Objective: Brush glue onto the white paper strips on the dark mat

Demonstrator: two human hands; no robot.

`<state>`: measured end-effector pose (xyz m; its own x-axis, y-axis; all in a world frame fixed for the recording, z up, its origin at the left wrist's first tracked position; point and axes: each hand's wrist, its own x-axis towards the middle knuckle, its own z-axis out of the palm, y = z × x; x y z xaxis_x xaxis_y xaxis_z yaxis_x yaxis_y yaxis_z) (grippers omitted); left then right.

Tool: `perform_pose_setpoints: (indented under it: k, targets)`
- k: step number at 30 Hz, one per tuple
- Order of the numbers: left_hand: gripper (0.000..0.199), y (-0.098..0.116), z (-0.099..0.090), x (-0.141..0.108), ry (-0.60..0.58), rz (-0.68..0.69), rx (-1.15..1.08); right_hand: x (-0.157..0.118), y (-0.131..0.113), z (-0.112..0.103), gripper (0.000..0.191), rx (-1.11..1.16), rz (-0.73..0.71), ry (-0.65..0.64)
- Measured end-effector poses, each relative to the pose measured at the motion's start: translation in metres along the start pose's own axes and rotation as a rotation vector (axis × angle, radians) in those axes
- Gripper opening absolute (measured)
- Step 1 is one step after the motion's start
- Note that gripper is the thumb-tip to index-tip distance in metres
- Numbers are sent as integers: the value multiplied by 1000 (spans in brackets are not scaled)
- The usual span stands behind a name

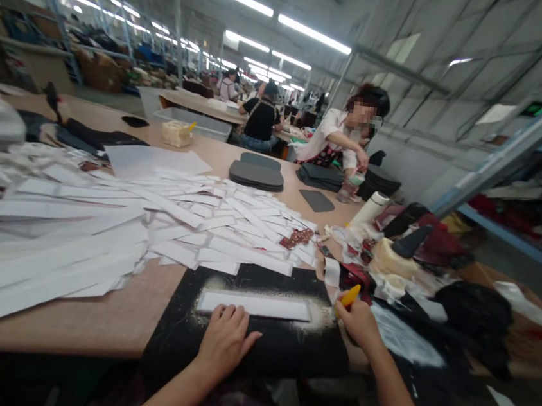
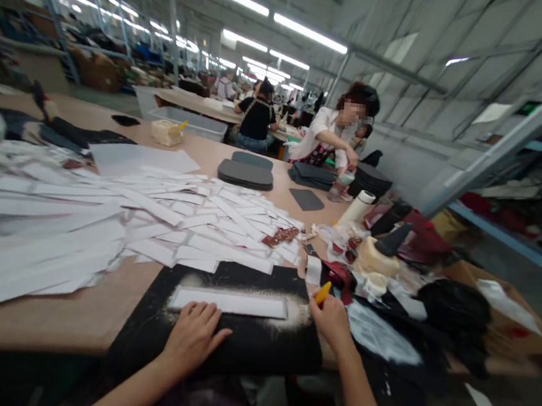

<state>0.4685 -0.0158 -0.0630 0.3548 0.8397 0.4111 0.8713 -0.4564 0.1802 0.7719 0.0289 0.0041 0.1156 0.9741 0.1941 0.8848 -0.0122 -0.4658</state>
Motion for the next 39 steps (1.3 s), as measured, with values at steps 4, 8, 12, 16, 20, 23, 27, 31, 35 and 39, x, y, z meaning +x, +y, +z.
perform_pose_setpoints:
  k: [4, 8, 12, 16, 20, 23, 27, 31, 35, 39]
  targets:
    - [24, 26, 6, 43, -153, 59, -79, -25, 0, -9, 26, 105, -7, 70]
    - [23, 52, 21, 83, -346, 149, -136, -35, -30, 5, 22, 183, -154, -97]
    - [22, 64, 29, 107, -426, 175, -89, -33, -21, -1, 20, -38, -118, -18]
    - [23, 79, 36, 122, -450, 193, -82, -34, -7, -13, 24, 0, -37, 135]
    - [24, 96, 41, 130, -473, 178, -84, -39, -5, -13, 24, 65, -14, 184]
    - [22, 100, 42, 129, -467, 172, -101, -41, -3, -9, 23, 88, 15, 207]
    - [20, 93, 44, 124, -427, 145, -148, -39, -1, -3, 24, 190, 32, 255]
    - [19, 82, 45, 119, -391, 68, -210, -36, -4, 18, 29, 405, -15, 232]
    - [18, 76, 45, 116, -364, 17, -295, -35, -11, 46, 32, 451, -49, 126]
    - [18, 73, 46, 114, -345, -26, -378, -34, -18, 63, 33, 390, -57, 149]
